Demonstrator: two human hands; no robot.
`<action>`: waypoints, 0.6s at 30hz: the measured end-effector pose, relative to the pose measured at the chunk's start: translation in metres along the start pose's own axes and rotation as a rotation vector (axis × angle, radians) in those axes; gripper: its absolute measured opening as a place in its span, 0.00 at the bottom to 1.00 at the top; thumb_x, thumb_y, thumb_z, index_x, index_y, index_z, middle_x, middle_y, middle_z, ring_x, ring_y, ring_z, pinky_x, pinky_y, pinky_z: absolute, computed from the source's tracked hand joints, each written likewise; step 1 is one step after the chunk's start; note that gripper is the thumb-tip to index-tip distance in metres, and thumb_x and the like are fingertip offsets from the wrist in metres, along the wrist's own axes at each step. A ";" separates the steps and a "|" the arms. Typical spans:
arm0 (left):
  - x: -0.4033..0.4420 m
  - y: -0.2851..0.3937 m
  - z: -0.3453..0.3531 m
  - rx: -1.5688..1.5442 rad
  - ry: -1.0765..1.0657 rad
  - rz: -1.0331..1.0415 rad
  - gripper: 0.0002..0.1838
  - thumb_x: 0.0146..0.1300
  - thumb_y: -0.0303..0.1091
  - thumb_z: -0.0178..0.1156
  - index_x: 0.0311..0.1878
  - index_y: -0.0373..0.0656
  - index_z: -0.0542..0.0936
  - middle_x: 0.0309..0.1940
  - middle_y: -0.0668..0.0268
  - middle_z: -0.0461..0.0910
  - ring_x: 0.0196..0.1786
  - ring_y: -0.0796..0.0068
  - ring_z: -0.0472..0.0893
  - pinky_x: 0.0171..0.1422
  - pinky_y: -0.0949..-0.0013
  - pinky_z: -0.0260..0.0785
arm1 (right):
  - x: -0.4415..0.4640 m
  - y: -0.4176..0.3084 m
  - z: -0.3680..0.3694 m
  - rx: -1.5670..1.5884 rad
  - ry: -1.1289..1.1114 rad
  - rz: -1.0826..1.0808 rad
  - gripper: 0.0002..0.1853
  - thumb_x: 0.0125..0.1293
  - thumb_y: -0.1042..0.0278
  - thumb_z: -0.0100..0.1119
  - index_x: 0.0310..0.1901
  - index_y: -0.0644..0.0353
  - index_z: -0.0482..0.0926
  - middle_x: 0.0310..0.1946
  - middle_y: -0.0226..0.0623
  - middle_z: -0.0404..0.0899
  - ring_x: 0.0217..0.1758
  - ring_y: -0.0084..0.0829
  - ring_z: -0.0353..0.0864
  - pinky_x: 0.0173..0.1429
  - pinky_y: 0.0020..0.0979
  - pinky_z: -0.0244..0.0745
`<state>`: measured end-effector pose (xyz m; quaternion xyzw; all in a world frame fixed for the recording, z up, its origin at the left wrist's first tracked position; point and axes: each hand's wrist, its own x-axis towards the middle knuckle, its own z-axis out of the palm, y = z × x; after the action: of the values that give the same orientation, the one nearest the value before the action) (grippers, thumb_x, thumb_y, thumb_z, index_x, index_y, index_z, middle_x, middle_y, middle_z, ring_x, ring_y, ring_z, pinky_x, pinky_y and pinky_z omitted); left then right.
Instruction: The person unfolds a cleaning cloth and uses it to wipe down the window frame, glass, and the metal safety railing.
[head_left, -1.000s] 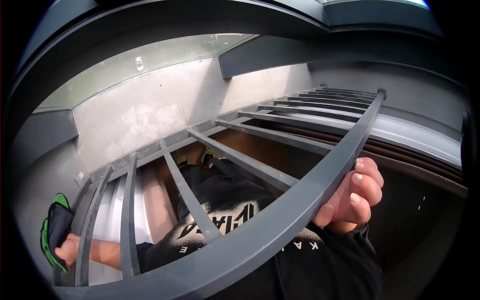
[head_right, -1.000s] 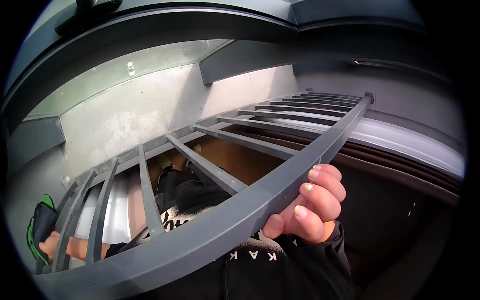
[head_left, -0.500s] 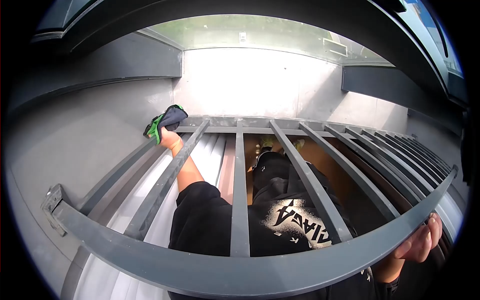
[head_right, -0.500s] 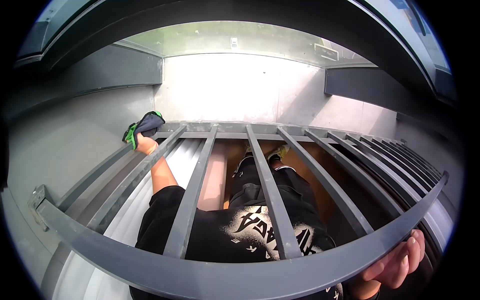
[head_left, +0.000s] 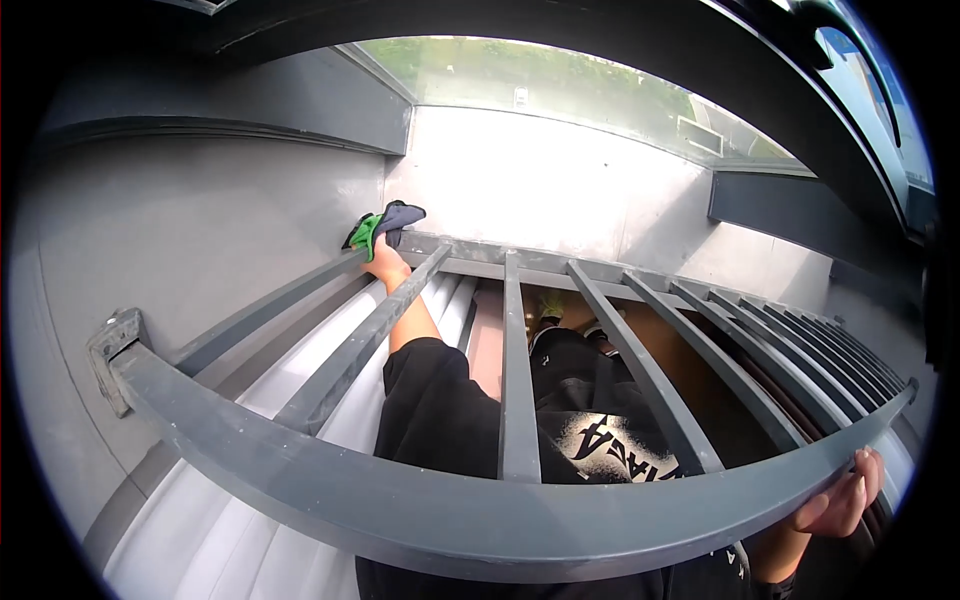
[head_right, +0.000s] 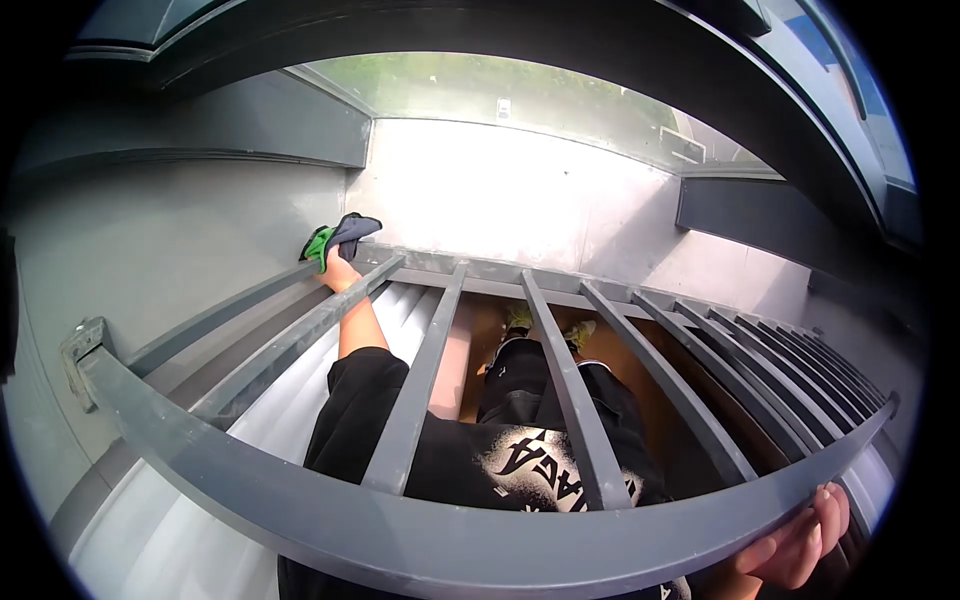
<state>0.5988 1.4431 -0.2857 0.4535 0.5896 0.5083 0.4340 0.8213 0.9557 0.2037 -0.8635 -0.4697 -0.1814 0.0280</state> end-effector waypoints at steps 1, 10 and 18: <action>0.000 0.009 -0.001 -0.104 -0.016 -0.023 0.14 0.52 0.19 0.58 0.44 0.35 0.77 0.43 0.61 0.79 0.46 0.67 0.78 0.55 0.67 0.70 | 0.000 0.000 0.001 -0.002 -0.004 0.005 0.22 0.69 0.64 0.34 0.63 0.58 0.54 0.56 0.55 0.68 0.57 0.47 0.71 0.64 0.49 0.65; 0.007 0.245 -0.037 -0.345 -0.024 0.195 0.11 0.53 0.21 0.52 0.39 0.29 0.79 0.40 0.59 0.80 0.43 0.64 0.79 0.53 0.64 0.73 | -0.018 0.033 -0.003 0.076 0.014 -0.121 0.23 0.71 0.63 0.38 0.65 0.61 0.54 0.57 0.56 0.69 0.60 0.50 0.71 0.66 0.52 0.64; -0.002 0.347 -0.017 -0.254 -0.046 0.300 0.14 0.55 0.26 0.55 0.45 0.31 0.77 0.44 0.58 0.79 0.47 0.63 0.78 0.56 0.62 0.71 | -0.025 0.027 -0.005 0.049 0.029 -0.024 0.26 0.71 0.57 0.43 0.64 0.65 0.58 0.56 0.56 0.72 0.59 0.51 0.72 0.66 0.54 0.64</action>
<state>0.6151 1.4625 0.0611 0.4893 0.4365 0.6271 0.4205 0.8300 0.9192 0.2034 -0.8542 -0.4838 -0.1828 0.0539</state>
